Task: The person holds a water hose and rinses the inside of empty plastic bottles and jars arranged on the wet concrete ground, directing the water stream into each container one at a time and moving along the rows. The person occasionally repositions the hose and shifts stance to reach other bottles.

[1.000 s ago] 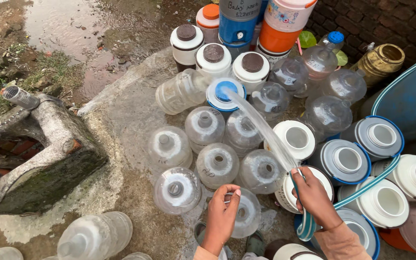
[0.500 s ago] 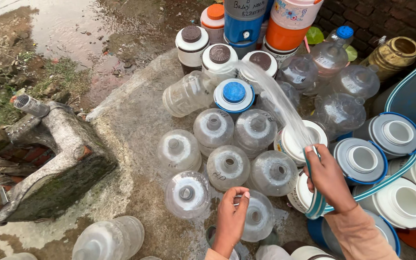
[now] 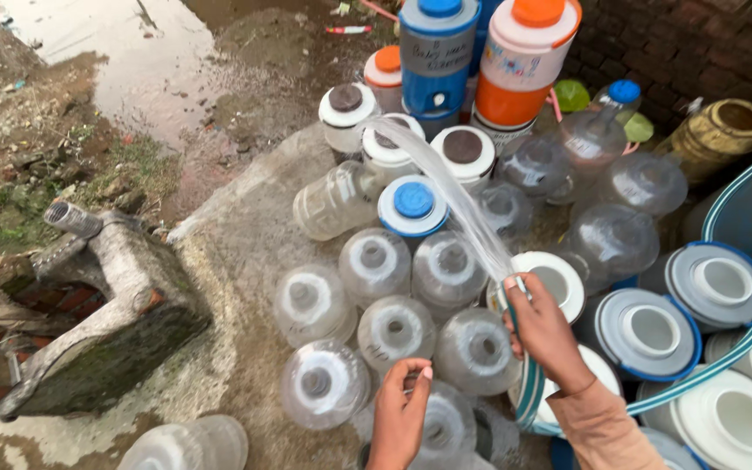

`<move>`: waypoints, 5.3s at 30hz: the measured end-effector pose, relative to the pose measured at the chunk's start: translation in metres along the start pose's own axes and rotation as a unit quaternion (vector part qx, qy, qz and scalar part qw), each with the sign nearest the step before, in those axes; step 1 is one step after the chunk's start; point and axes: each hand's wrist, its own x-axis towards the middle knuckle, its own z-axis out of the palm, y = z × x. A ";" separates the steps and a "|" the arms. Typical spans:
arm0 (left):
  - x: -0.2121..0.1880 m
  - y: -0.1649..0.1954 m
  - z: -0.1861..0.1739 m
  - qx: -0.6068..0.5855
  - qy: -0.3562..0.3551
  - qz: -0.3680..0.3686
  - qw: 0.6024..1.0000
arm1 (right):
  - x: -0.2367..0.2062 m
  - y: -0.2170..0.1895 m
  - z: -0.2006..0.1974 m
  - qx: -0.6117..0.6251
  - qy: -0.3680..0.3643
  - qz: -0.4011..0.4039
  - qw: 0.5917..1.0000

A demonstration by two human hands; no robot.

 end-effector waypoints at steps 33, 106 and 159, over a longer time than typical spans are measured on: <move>0.081 -0.065 0.141 0.035 0.039 -0.029 0.998 | 0.096 -0.085 -0.170 0.131 0.063 -0.083 0.986; -0.074 -0.013 -0.049 -0.007 -0.035 -0.004 0.999 | -0.060 0.131 -0.060 0.097 0.163 0.092 0.978; -0.267 -0.042 0.031 0.043 -0.019 -0.026 0.999 | -0.177 0.224 -0.090 0.017 0.033 0.061 0.997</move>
